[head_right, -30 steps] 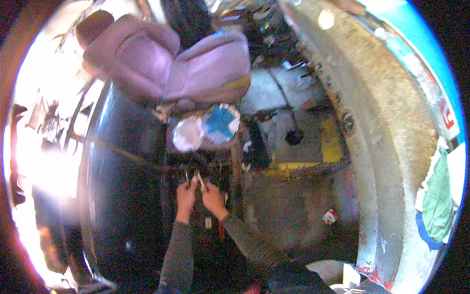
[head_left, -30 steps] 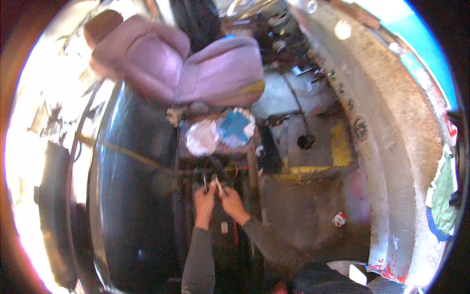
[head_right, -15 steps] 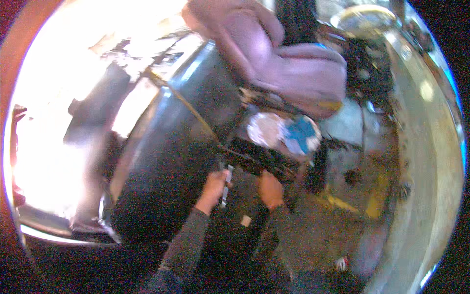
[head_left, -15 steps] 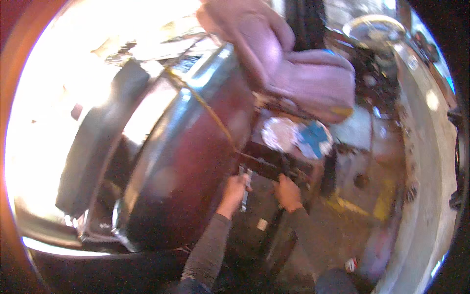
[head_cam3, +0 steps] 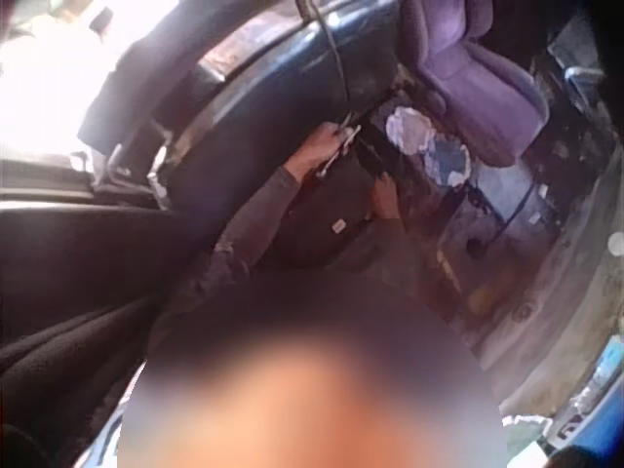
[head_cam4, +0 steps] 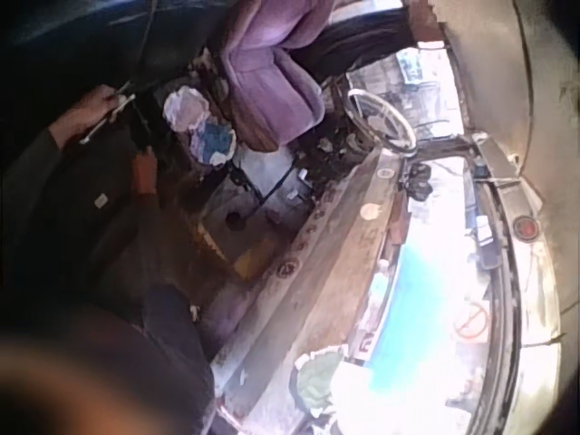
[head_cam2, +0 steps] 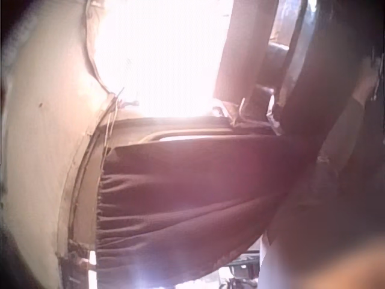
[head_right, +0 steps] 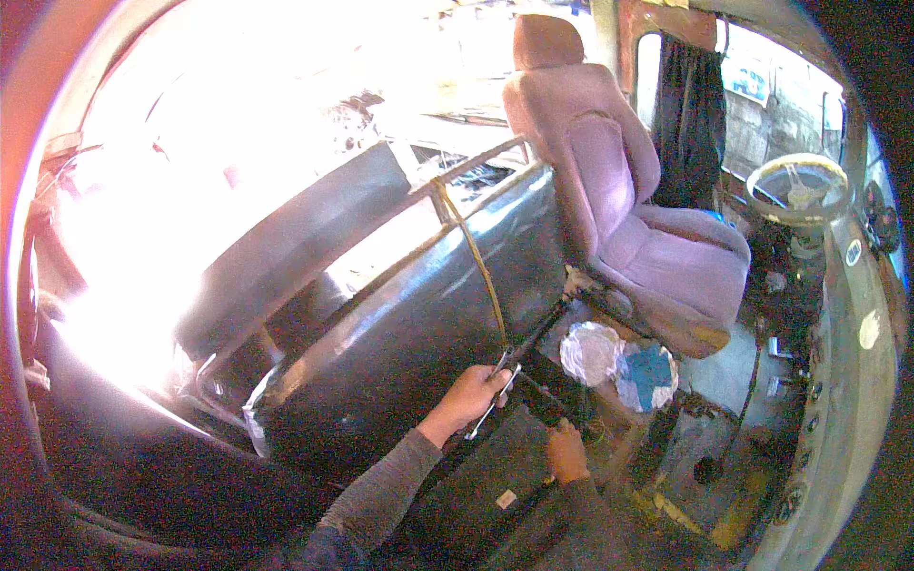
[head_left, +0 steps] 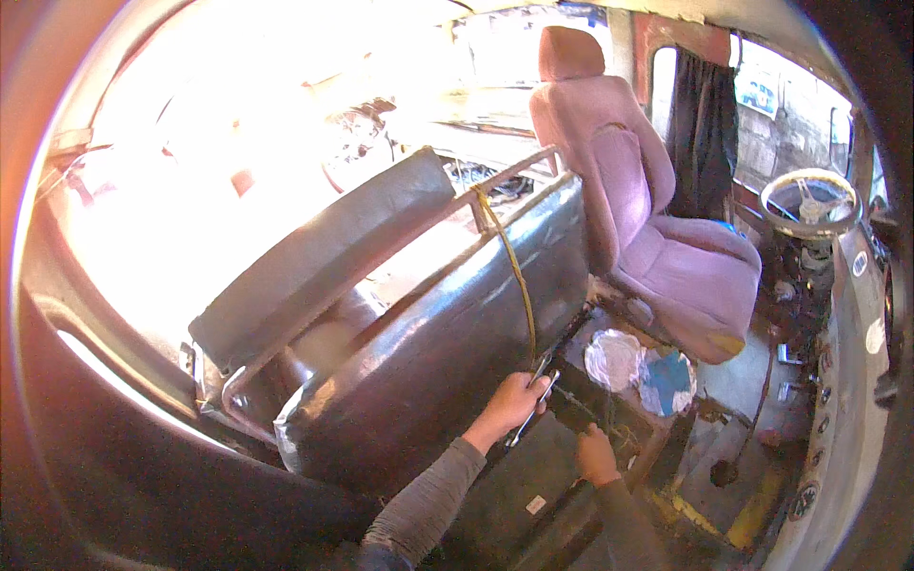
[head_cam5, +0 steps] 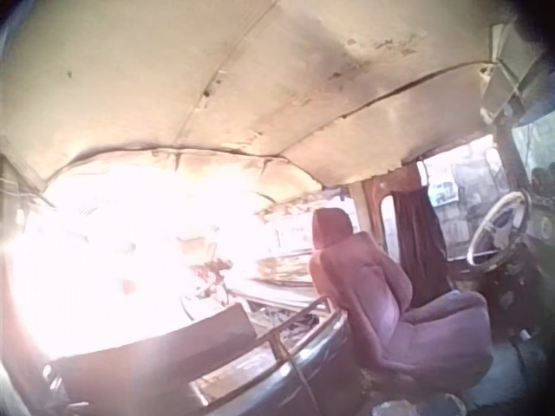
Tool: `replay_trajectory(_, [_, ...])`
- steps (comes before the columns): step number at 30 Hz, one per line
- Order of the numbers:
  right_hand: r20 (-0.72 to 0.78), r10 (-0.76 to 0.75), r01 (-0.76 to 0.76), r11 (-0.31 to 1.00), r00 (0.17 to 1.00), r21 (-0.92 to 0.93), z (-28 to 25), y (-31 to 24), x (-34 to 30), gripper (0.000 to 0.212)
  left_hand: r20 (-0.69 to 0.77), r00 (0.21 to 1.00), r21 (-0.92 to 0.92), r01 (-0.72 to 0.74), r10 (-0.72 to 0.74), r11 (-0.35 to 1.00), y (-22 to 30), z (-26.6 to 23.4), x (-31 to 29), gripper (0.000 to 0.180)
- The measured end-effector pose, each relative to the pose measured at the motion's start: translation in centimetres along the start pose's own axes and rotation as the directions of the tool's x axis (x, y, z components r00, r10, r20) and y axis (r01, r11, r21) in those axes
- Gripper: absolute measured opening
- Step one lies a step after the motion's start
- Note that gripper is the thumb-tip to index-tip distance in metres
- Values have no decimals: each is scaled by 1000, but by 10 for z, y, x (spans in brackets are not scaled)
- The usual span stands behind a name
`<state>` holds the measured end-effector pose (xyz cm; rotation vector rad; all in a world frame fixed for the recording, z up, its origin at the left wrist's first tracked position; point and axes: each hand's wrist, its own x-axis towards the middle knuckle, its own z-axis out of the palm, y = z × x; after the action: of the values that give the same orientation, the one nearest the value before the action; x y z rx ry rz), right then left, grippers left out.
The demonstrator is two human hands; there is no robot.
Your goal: The person gathers wrenches and a cardboard sheet, then moves to a blue jeepney. They place the cardboard on the floor and use a wrench to tighten bolts under the driver's seat area.
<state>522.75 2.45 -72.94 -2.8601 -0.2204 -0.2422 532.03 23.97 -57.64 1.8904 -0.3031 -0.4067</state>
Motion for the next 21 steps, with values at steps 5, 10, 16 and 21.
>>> replay_trajectory(5, [295,314,-361,925,902,117,-26,-6,2,28,-73,994,89,-68,75,994,70,-62,7,39])
replay_trajectory(10, [273,235,-259,964,933,54,-18,-5,6,31,-132,970,219,-171,203,961,124,-126,8,41])
replay_trajectory(16, [95,8,-12,999,995,48,-24,-4,5,41,22,999,-39,43,-42,998,145,-174,11,47])
replay_trajectory(21, [420,364,-408,913,831,18,-25,-8,12,46,207,978,-13,1,2,1000,147,-184,17,45])
